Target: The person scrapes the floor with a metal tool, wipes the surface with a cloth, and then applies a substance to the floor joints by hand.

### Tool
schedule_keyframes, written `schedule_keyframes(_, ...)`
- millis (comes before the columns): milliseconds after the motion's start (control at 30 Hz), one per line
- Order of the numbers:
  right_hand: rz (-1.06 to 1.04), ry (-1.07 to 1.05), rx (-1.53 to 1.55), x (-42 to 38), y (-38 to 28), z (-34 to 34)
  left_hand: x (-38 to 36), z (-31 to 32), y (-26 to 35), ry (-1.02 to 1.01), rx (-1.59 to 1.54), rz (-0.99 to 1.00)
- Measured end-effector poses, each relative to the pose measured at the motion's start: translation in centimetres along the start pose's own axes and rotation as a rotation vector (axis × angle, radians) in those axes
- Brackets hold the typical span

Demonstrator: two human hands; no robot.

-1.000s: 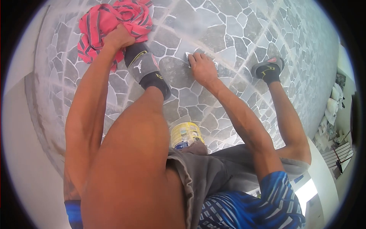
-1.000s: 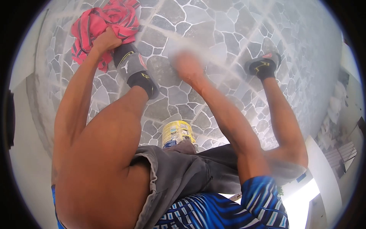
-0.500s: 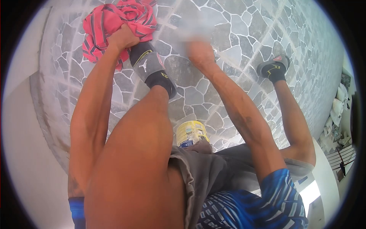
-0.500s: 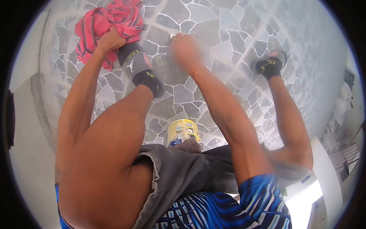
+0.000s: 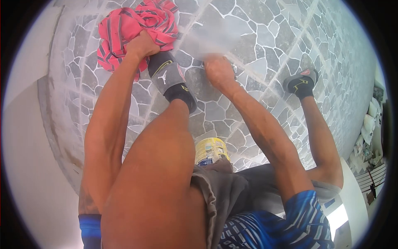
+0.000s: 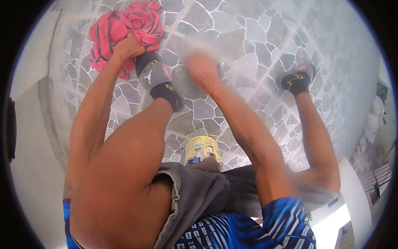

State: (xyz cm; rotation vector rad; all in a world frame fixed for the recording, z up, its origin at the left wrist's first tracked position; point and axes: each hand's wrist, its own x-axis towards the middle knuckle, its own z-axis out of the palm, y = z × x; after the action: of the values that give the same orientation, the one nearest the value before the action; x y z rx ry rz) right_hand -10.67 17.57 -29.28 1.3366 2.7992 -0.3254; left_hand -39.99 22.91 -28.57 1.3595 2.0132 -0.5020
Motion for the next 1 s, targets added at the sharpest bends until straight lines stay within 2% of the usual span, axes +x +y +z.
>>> schedule_keyframes(33, 0.005, 0.024, 0.004, 1.7, 0.5, -0.2, 0.4, 0.8, -0.3, 0.100, -0.004, 0.024)
schedule_keyframes(133, 0.042, 0.027, 0.040, 2.1, 0.3, 0.6, -2.2, -1.9, 0.9, -0.077, -0.087, -0.001)
schedule_keyframes(167, 0.025, 0.031, 0.024, 1.2, -0.2, 0.5, -0.1, 0.3, -0.3, 0.050, -0.057, 0.020)
schedule_keyframes(267, -0.028, -0.005, -0.012, 0.9, -0.7, 0.8, -0.2, 1.0, -0.2, 0.185, -0.028, 0.040)
schedule_keyframes(300, -0.039, -0.006, 0.002, 1.4, -0.5, 0.5, 0.3, 0.3, -0.1, 0.035, -0.003, -0.004)
schedule_keyframes(433, 0.015, -0.006, 0.023, 4.1, -0.5, 0.5, -0.3, 0.2, -0.2, 0.057, -0.042, 0.000)
schedule_keyframes(600, 0.006, -0.116, 0.017, -0.3, -1.3, 0.2, 0.3, 0.5, -0.2, 0.075, -0.002, 0.015)
schedule_keyframes(667, 0.004, -0.055, -0.003, 1.3, -0.5, -0.2, 1.0, 0.3, -0.2, -0.013, -0.017, 0.000)
schedule_keyframes(700, 0.026, -0.032, -0.007, 2.9, 0.1, -0.4, 0.2, 0.2, 0.0, 0.045, -0.024, -0.005)
schedule_keyframes(767, 0.079, 0.015, -0.006, 3.1, -0.2, -0.2, -0.7, 0.4, -0.1, 0.033, -0.003, 0.005)
schedule_keyframes(867, 0.067, -0.064, 0.018, -1.9, -0.8, 0.0, 0.4, -0.7, 0.1, 0.042, 0.023, 0.041)
schedule_keyframes(933, 0.161, -0.149, 0.156, -6.1, 0.5, -0.3, 0.7, 0.5, -0.2, 0.056, 0.034, 0.032)
schedule_keyframes(1000, 0.240, -0.166, 0.306, -9.0, 4.9, -0.5, 1.0, 0.1, -0.1, 0.079, -0.002, 0.031)
